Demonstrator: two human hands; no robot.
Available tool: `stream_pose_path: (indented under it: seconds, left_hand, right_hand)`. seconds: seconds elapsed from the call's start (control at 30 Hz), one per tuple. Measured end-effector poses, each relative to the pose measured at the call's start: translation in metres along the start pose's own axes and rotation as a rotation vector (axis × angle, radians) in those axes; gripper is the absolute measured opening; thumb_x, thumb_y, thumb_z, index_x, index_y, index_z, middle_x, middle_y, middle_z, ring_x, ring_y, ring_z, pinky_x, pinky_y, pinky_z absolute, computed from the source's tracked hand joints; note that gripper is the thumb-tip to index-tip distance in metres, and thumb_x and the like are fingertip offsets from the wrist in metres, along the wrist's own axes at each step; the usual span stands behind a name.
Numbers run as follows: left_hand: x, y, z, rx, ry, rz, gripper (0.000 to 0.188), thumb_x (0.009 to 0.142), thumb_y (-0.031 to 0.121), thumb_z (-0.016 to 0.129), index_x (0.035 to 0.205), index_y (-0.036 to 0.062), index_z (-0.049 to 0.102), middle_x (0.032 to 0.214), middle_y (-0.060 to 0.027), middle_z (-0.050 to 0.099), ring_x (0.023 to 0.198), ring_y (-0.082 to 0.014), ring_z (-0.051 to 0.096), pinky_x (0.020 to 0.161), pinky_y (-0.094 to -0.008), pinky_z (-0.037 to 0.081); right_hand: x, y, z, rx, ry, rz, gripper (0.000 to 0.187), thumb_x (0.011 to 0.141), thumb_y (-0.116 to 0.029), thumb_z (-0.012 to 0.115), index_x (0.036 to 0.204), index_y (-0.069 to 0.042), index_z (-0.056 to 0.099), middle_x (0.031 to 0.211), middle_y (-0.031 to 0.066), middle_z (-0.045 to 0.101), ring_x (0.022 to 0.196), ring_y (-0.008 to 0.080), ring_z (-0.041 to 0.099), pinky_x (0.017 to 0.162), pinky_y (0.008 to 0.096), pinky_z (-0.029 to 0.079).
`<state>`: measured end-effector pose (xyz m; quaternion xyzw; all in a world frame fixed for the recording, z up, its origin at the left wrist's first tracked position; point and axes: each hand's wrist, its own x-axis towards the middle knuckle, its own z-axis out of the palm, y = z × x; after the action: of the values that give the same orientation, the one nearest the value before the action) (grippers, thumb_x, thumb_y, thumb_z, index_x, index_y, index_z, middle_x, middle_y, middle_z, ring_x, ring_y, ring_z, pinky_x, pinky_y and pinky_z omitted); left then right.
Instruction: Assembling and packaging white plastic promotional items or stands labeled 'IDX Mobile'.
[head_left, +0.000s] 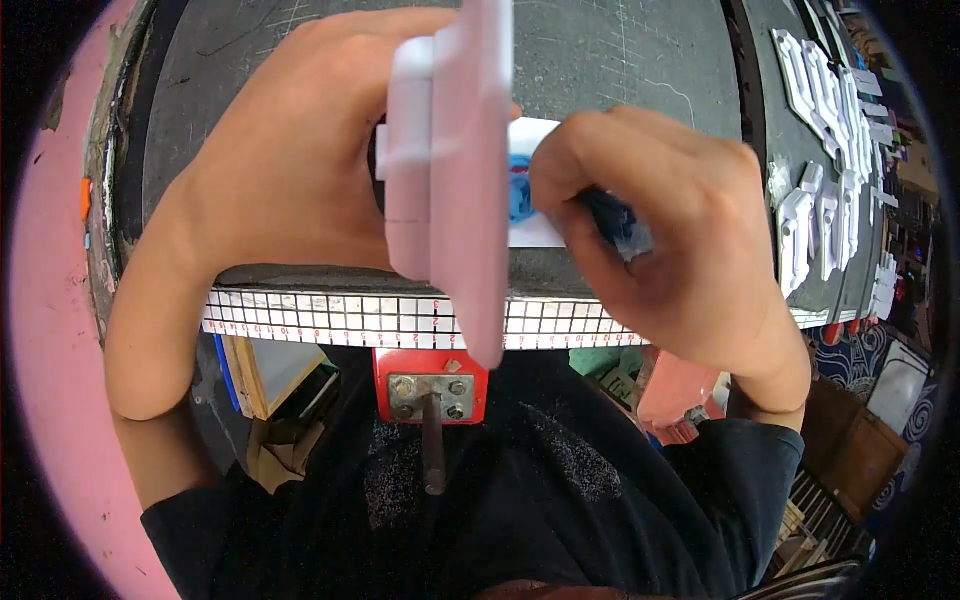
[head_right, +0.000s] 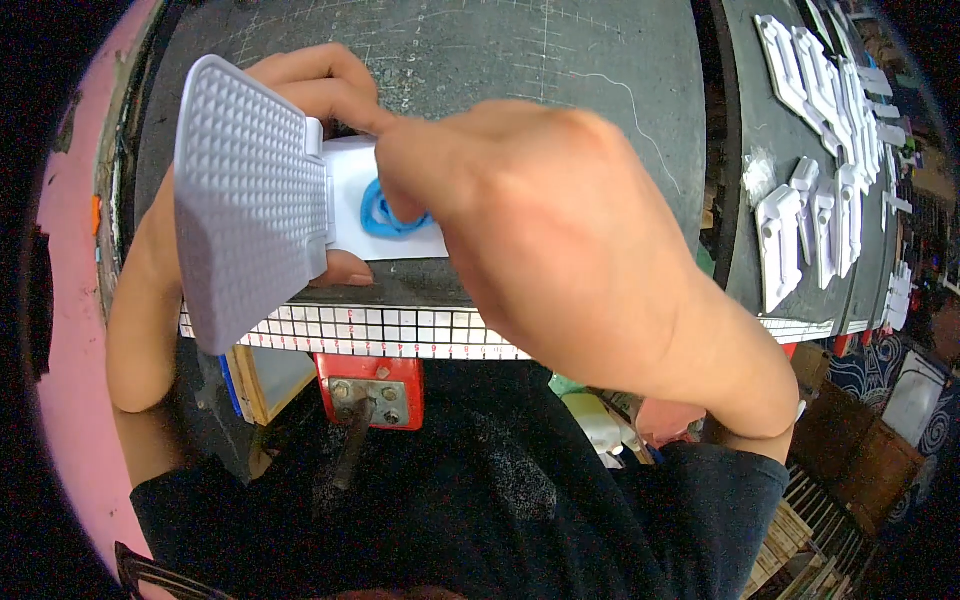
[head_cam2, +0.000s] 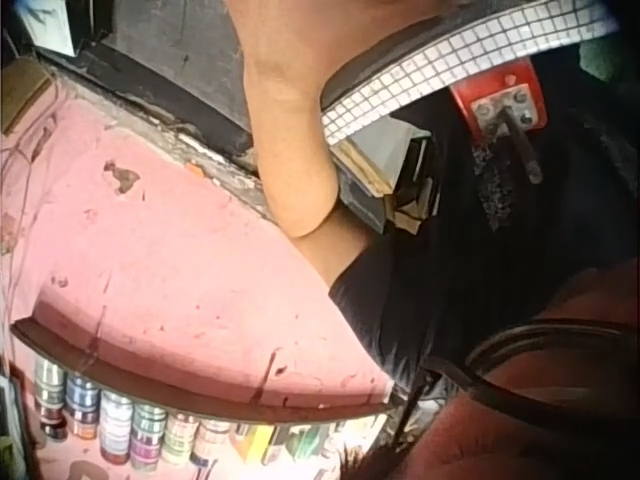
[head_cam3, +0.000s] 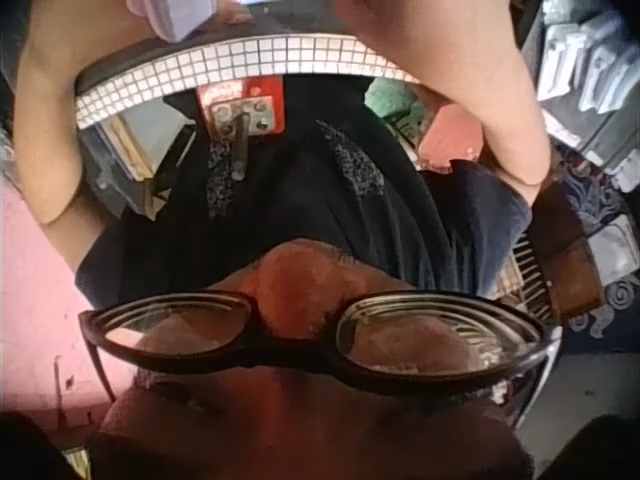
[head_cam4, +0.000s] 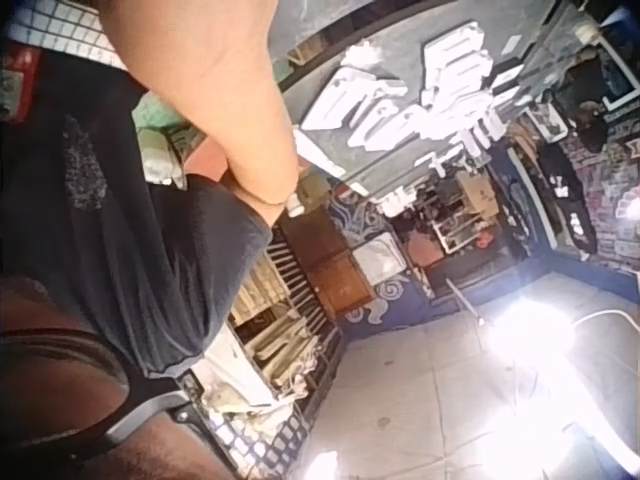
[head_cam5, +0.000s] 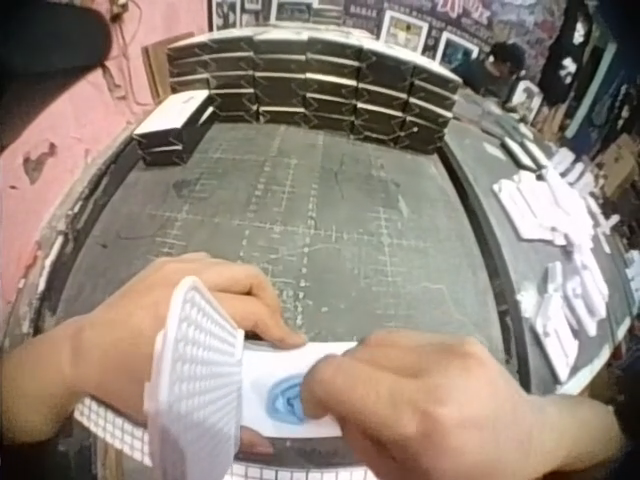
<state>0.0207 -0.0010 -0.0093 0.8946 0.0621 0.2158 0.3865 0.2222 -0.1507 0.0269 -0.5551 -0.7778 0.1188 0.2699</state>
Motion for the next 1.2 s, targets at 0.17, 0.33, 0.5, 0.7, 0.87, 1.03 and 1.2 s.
stream_pose_path:
  seconds: [0.17,0.33,0.5,0.7,0.87,1.03,1.2]
  left_hand:
    - [0.008,-0.004,-0.001,-0.017,-0.092,0.037,0.072,0.05,0.025,0.109,0.112,0.0062,0.078,0.108,-0.0065,0.067,0.097,-0.0207,0.067,0.083,-0.0336,0.056]
    - [-0.002,-0.009,-0.002,-0.053,-0.093,0.008,0.075,0.052,0.032,0.11,0.114,0.0071,0.078,0.11,-0.0073,0.068,0.097,-0.02,0.069,0.082,-0.0334,0.056]
    - [0.004,-0.007,-0.005,0.121,-0.121,0.056,0.073,0.052,0.036,0.111,0.11,0.0072,0.077,0.109,-0.0074,0.069,0.095,-0.0205,0.069,0.08,-0.0335,0.057]
    - [0.013,-0.001,-0.005,0.096,-0.139,0.024,0.069,0.053,0.035,0.111,0.107,0.0079,0.077,0.107,-0.0059,0.069,0.094,-0.0203,0.07,0.08,-0.0323,0.057]
    - [0.007,-0.009,-0.012,0.131,-0.178,0.005,0.067,0.053,0.032,0.111,0.105,0.0082,0.077,0.107,-0.0055,0.068,0.095,-0.0202,0.069,0.081,-0.0327,0.057]
    - [0.007,-0.005,-0.014,0.141,-0.202,0.019,0.067,0.051,0.026,0.11,0.107,0.0077,0.077,0.106,-0.0059,0.066,0.096,-0.0212,0.068,0.084,-0.0353,0.056]
    - [0.007,-0.001,-0.013,0.068,-0.189,-0.04,0.072,0.05,0.024,0.109,0.113,0.0072,0.079,0.109,-0.0061,0.068,0.099,-0.0225,0.068,0.086,-0.0349,0.055]
  right_hand:
    - [-0.002,0.006,0.002,-0.006,0.067,0.027,0.027,0.073,0.014,0.076,0.091,-0.004,0.067,0.084,0.0091,0.07,0.079,0.0316,0.074,0.07,0.0383,0.058]
    - [-0.002,0.003,0.001,-0.016,0.059,0.001,0.028,0.073,0.013,0.077,0.092,-0.005,0.067,0.085,0.0097,0.07,0.077,0.0318,0.072,0.069,0.0392,0.056]
    - [-0.003,0.003,0.001,-0.013,-0.018,-0.015,0.029,0.073,0.014,0.078,0.093,-0.004,0.068,0.083,0.0098,0.069,0.077,0.0318,0.073,0.069,0.0409,0.056]
    - [-0.007,0.005,0.003,0.013,0.033,-0.024,0.03,0.074,0.014,0.077,0.094,-0.005,0.068,0.085,0.0101,0.07,0.079,0.0328,0.074,0.069,0.0414,0.057]
    - [0.0,0.007,0.005,0.021,0.052,-0.048,0.028,0.076,0.013,0.078,0.095,-0.005,0.067,0.086,0.0109,0.071,0.081,0.0332,0.075,0.07,0.0419,0.057]
    - [-0.002,0.01,0.003,0.027,0.071,-0.097,0.027,0.077,0.012,0.078,0.093,-0.006,0.067,0.085,0.0101,0.071,0.08,0.0341,0.074,0.07,0.0421,0.057]
    - [-0.002,0.01,-0.001,-0.021,0.041,-0.027,0.026,0.075,0.011,0.076,0.091,-0.006,0.066,0.081,0.0104,0.067,0.076,0.0343,0.071,0.068,0.0424,0.055]
